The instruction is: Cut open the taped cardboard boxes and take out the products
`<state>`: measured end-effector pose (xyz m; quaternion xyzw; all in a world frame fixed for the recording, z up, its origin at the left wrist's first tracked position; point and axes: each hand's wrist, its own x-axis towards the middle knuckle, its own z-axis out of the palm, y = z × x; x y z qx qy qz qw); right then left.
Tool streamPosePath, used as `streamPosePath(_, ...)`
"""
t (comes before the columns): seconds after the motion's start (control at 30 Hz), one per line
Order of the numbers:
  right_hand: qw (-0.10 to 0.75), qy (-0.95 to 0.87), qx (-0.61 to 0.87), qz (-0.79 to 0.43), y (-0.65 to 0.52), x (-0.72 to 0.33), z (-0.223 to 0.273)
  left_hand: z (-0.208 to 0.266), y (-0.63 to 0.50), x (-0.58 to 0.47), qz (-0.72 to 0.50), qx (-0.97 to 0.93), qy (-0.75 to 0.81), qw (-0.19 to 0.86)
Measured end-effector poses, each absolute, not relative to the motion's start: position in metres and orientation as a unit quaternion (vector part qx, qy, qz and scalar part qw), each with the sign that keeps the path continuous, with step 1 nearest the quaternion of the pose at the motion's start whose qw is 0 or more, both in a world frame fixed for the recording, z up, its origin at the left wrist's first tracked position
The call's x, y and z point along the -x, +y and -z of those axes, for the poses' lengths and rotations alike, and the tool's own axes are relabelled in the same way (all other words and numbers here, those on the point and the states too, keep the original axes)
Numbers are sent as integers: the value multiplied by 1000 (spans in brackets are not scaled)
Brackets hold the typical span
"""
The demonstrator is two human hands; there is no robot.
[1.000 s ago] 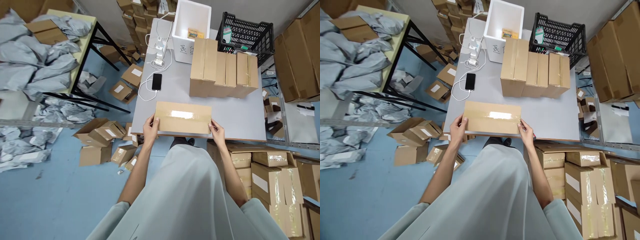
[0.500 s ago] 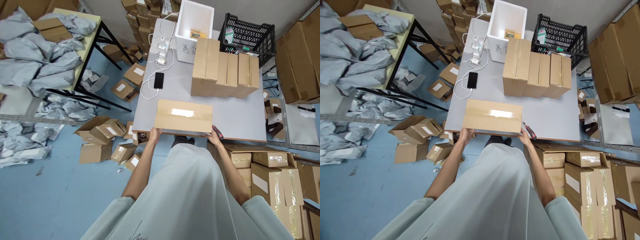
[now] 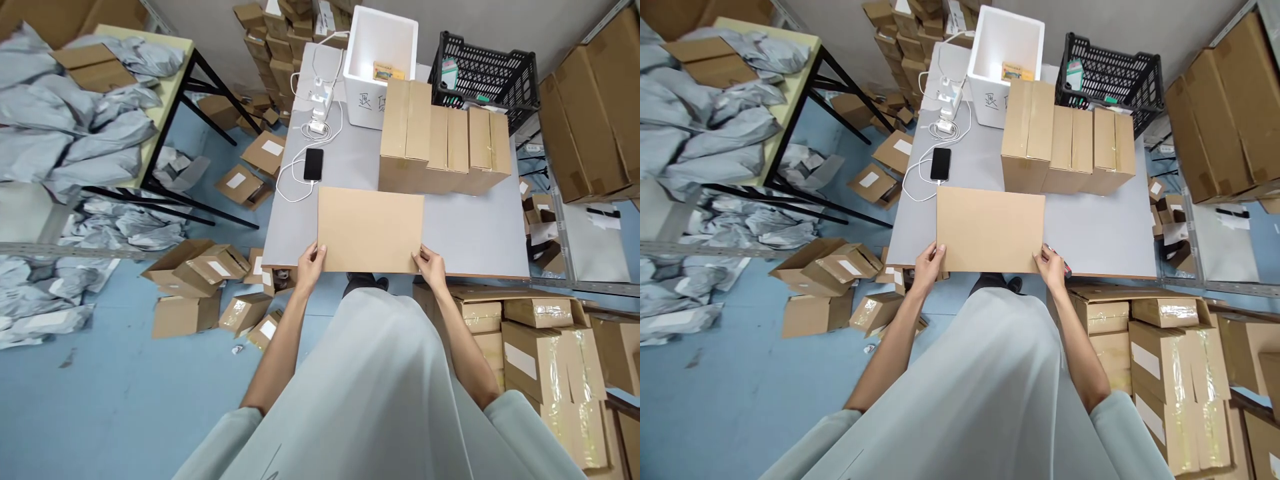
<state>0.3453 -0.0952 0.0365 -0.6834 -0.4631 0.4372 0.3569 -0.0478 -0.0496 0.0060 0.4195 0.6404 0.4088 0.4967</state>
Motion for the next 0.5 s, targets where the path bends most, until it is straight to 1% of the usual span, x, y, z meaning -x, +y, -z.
streamPosePath(0.13, 340, -461, 700, -426, -85, -347, -39, -8, -44, 46, -396, -408, 646, 509)
streamPosePath(0.3, 343, -438, 683, -473, -81, -343, -12, 9, -38, 49, -375, -401, 667, 503)
streamPosePath(0.5, 350, -409, 682, -495, -96, -349, 14, 31, -54, 64, -392, -397, 674, 485)
